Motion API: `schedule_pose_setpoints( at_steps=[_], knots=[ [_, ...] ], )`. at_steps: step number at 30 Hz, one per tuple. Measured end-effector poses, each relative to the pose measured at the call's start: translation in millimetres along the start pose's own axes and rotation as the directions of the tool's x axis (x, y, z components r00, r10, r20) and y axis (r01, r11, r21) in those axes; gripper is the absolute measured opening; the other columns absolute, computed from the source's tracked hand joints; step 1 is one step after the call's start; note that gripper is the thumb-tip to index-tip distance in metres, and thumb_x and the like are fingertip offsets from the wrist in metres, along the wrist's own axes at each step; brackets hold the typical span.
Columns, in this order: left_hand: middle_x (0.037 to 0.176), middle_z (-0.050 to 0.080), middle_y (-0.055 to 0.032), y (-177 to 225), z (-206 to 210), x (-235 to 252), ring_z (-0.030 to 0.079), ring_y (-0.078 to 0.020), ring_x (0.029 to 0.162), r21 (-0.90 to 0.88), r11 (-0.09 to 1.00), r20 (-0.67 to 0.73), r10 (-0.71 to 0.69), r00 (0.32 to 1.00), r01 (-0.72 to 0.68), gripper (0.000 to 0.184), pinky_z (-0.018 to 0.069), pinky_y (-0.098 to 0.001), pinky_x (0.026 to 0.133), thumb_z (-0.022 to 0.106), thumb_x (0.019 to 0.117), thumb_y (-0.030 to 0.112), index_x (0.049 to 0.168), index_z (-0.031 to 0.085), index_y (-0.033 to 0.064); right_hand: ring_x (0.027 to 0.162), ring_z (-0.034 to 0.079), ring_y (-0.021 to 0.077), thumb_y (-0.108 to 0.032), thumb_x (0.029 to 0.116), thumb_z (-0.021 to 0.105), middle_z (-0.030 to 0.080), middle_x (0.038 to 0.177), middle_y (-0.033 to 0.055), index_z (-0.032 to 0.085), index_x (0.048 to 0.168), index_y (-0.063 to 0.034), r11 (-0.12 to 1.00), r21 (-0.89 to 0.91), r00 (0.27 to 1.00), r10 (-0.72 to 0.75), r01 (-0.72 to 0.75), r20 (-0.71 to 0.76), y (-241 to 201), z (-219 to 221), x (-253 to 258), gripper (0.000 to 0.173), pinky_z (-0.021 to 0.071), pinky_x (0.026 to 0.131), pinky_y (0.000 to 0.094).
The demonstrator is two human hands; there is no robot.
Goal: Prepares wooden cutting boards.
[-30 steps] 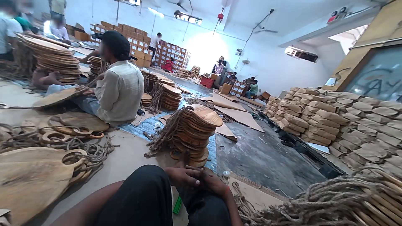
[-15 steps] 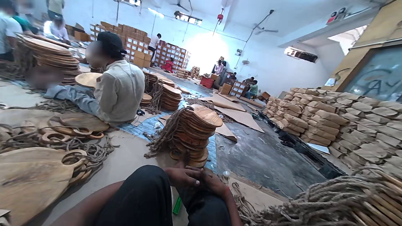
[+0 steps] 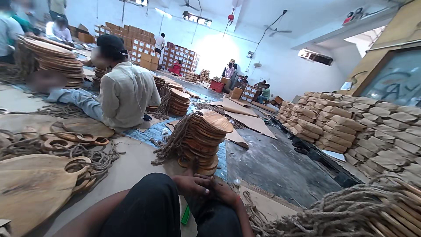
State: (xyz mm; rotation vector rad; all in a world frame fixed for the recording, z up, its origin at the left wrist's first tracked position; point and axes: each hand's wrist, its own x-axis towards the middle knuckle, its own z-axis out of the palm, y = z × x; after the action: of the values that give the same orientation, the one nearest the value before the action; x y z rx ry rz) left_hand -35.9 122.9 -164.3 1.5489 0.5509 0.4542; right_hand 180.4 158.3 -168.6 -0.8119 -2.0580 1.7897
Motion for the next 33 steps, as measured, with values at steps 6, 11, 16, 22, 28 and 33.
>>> schedule_pose_setpoints(
  at_steps=[6, 11, 16, 22, 28, 33],
  knots=[
    [0.128, 0.06, -0.0057, 0, 0, 0, 0.06, -0.0134, 0.112, 0.003, 1.0, 0.014, 0.009, 1.0, -0.009, 0.044, 0.0497, -0.0393, 0.1, 0.045, 0.105, 0.023, 0.147, 0.047, 0.0095, 0.112, 0.066, 0.0095, -0.056, 0.1053, 0.03, 0.069, 0.124, 0.0003, 0.054, 0.141, -0.0079, 1.0, 0.019, 1.0, -0.018, 0.018, 0.011, 2, -1, 0, 0.064, 0.0536, 0.1, 0.0317],
    [0.127, 0.06, -0.0051, -3, -2, 2, 0.06, -0.0131, 0.111, -0.02, 0.999, 0.033, 0.031, 0.999, -0.03, 0.044, 0.05, -0.0391, 0.099, 0.045, 0.105, 0.023, 0.147, 0.046, 0.0098, 0.107, 0.066, 0.0055, -0.053, 0.106, 0.03, 0.071, 0.118, -0.0025, 0.056, 0.138, -0.0086, 1.0, -0.013, 1.0, -0.001, 0.001, -0.013, -1, 1, -1, 0.061, 0.0541, 0.096, 0.0276],
    [0.127, 0.06, -0.0054, -5, -3, 3, 0.061, -0.0141, 0.111, -0.04, 0.999, 0.027, 0.022, 0.999, -0.021, 0.043, 0.05, -0.0405, 0.101, 0.046, 0.1051, 0.022, 0.147, 0.046, 0.0105, 0.105, 0.067, 0.0058, -0.049, 0.1075, 0.027, 0.071, 0.115, -0.0017, 0.057, 0.136, -0.0073, 1.0, -0.009, 0.999, 0.015, -0.015, -0.033, -2, 1, -2, 0.058, 0.0546, 0.096, 0.0278],
    [0.128, 0.061, -0.0055, -7, -4, 3, 0.06, -0.0139, 0.112, -0.041, 0.998, 0.044, 0.043, 0.998, -0.041, 0.042, 0.0496, -0.0393, 0.101, 0.046, 0.1056, 0.022, 0.146, 0.047, 0.0105, 0.11, 0.067, 0.009, -0.058, 0.1046, 0.032, 0.071, 0.12, -0.0008, 0.057, 0.138, -0.009, 1.0, 0.001, 1.0, -0.002, 0.002, 0.008, 0, -2, 0, 0.064, 0.0546, 0.098, 0.0304],
    [0.129, 0.06, -0.0057, -6, -4, 3, 0.06, -0.014, 0.113, -0.032, 0.999, 0.037, 0.038, 0.999, -0.036, 0.044, 0.0495, -0.0395, 0.101, 0.047, 0.1048, 0.023, 0.147, 0.046, 0.0103, 0.111, 0.066, 0.01, -0.057, 0.1053, 0.031, 0.07, 0.123, 0.0003, 0.054, 0.141, -0.0086, 1.0, 0.011, 1.0, -0.007, 0.007, 0.02, 2, -2, 1, 0.064, 0.054, 0.1, 0.0315],
    [0.133, 0.059, -0.0081, -9, -4, 5, 0.059, -0.0164, 0.117, -0.032, 0.999, 0.031, 0.035, 0.999, -0.034, 0.049, 0.0489, -0.0419, 0.103, 0.047, 0.1033, 0.025, 0.15, 0.043, 0.0091, 0.111, 0.066, 0.0086, -0.06, 0.1038, 0.032, 0.07, 0.123, -0.0007, 0.055, 0.141, -0.0091, 1.0, -0.008, 1.0, -0.028, 0.028, 0.012, 0, -1, 0, 0.067, 0.0537, 0.1, 0.0307]
  ],
)
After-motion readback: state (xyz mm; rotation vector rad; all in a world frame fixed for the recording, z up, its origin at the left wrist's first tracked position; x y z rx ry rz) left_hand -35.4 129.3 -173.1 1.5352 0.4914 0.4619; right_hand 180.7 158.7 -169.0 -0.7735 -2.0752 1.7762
